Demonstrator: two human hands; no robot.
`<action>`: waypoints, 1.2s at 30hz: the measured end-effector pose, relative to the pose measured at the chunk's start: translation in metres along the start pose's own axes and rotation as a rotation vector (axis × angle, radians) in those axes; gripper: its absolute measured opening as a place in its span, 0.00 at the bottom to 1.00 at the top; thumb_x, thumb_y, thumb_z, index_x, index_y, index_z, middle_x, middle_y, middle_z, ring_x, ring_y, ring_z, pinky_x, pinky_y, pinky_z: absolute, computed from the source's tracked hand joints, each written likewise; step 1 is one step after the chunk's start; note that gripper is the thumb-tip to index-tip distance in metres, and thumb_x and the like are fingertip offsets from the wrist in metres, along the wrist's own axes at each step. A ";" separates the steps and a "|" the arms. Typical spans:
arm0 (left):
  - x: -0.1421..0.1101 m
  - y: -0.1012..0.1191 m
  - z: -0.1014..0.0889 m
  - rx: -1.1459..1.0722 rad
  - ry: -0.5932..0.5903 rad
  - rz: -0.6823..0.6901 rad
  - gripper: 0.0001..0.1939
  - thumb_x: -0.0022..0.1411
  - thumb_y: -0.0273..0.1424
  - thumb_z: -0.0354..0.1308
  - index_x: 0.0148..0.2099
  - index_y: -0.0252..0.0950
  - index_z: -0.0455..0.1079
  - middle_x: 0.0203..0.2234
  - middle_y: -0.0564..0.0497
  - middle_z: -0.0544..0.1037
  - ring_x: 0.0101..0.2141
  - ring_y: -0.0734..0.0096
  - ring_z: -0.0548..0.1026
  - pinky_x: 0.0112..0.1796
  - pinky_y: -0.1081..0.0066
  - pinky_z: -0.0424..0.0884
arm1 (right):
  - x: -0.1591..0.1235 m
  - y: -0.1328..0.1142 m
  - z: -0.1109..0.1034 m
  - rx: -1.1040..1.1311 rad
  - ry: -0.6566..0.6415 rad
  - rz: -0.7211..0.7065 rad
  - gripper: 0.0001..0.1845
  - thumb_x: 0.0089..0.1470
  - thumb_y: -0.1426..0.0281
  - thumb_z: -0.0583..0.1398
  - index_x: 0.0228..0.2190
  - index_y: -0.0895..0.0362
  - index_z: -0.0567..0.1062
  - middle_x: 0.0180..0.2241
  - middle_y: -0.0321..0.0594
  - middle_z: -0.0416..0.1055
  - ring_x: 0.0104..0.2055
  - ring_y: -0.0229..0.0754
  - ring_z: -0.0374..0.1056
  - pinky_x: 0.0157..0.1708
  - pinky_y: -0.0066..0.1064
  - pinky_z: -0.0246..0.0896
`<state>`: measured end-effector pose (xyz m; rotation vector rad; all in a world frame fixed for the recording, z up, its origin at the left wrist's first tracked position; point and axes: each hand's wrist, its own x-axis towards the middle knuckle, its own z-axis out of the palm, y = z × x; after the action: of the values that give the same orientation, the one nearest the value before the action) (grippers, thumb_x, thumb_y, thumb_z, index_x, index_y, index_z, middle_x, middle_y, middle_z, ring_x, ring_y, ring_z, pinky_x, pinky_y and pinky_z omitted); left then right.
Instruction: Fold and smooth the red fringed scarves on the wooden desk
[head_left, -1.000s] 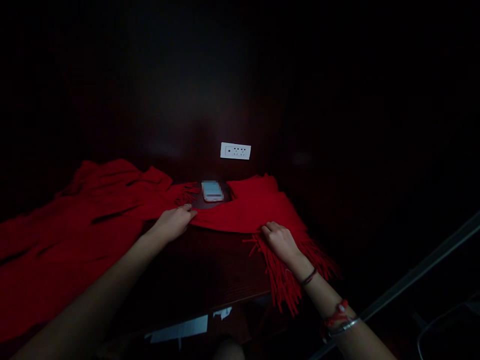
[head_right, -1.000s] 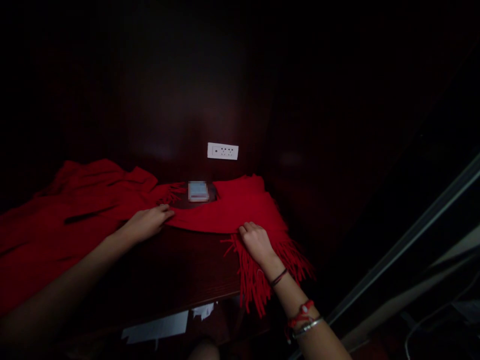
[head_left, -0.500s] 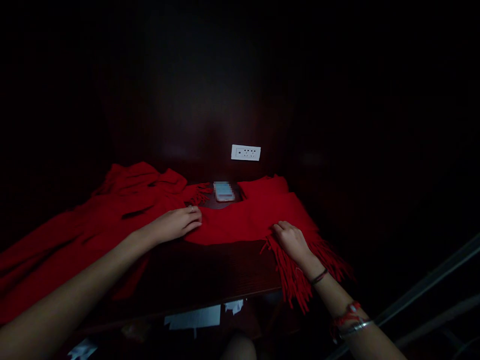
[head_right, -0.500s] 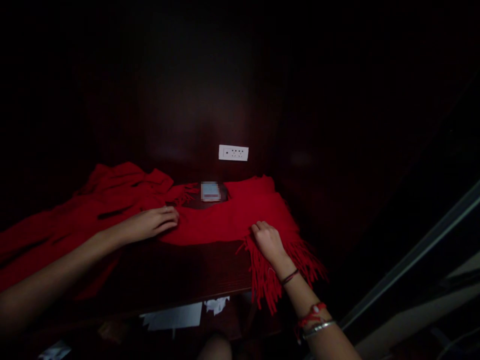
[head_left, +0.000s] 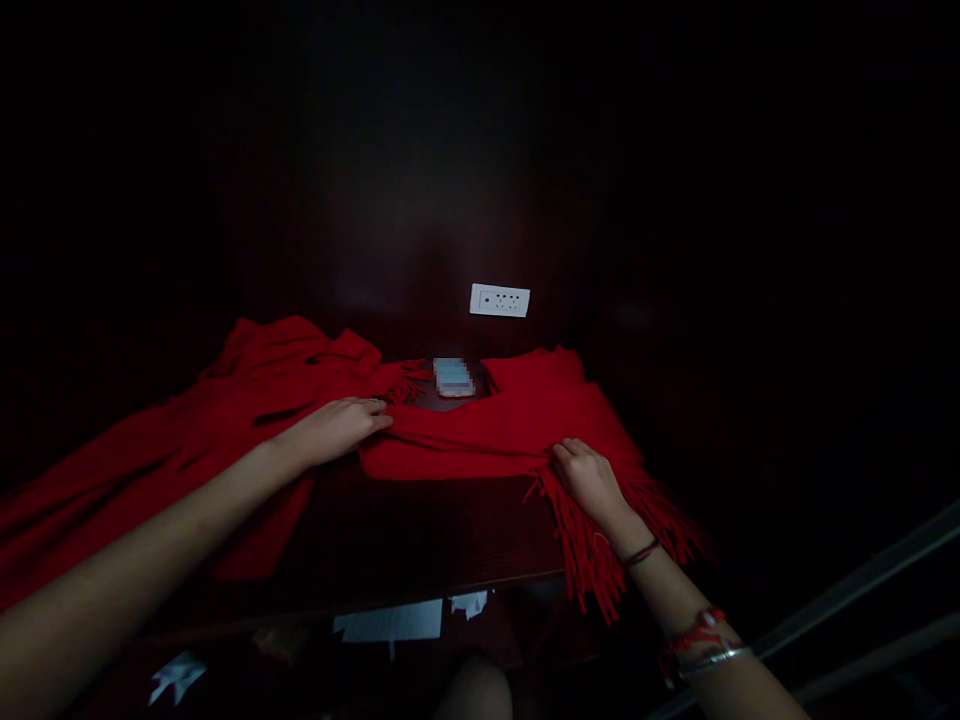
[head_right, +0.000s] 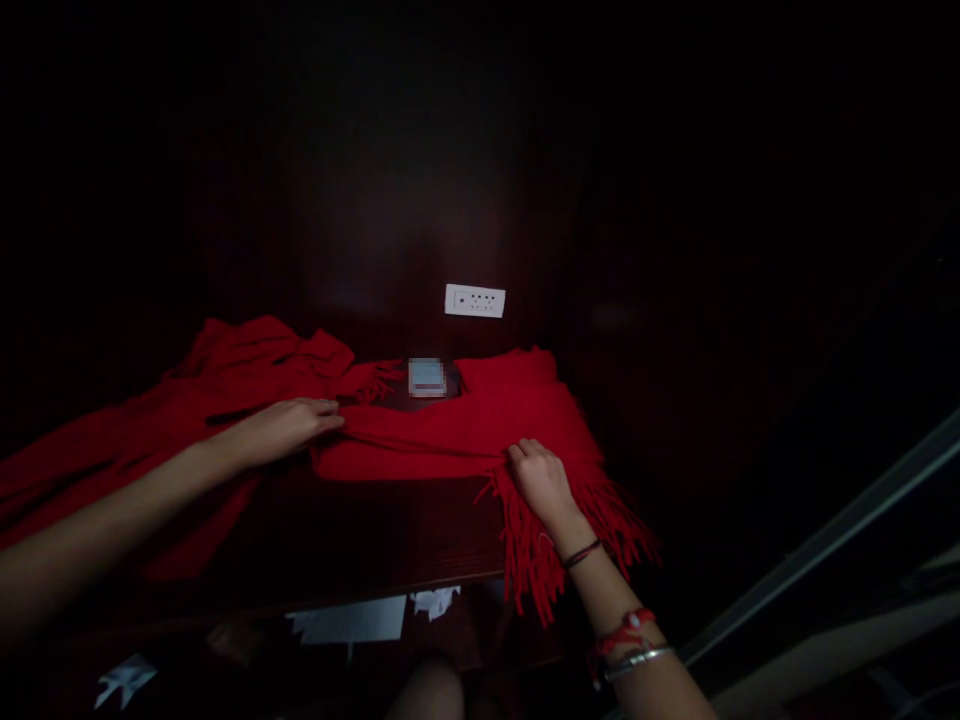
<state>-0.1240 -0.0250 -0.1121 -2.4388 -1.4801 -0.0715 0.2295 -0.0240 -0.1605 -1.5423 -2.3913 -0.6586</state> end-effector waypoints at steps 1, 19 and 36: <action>-0.005 -0.001 -0.004 0.017 0.010 0.022 0.15 0.54 0.21 0.45 0.39 0.41 0.67 0.41 0.49 0.68 0.42 0.67 0.66 0.42 0.68 0.59 | 0.000 0.000 0.000 0.003 -0.004 -0.001 0.09 0.52 0.73 0.49 0.34 0.57 0.68 0.32 0.41 0.66 0.36 0.39 0.60 0.35 0.27 0.52; 0.066 0.080 -0.005 -0.168 0.051 0.224 0.18 0.58 0.39 0.42 0.47 0.39 0.62 0.47 0.47 0.64 0.45 0.66 0.63 0.44 0.67 0.58 | -0.002 -0.003 -0.004 -0.004 0.056 -0.091 0.09 0.52 0.75 0.50 0.35 0.57 0.68 0.31 0.41 0.65 0.35 0.39 0.57 0.35 0.28 0.50; 0.061 0.051 0.052 -0.196 -0.126 -0.349 0.28 0.58 0.45 0.32 0.56 0.38 0.50 0.49 0.40 0.60 0.47 0.51 0.60 0.42 0.54 0.57 | 0.005 0.008 -0.011 0.144 -0.143 -0.061 0.16 0.49 0.77 0.49 0.39 0.58 0.70 0.38 0.42 0.67 0.39 0.39 0.61 0.39 0.29 0.53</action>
<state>-0.0560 0.0195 -0.1611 -2.3360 -2.0302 -0.1424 0.2340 -0.0224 -0.1470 -1.5094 -2.5360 -0.3888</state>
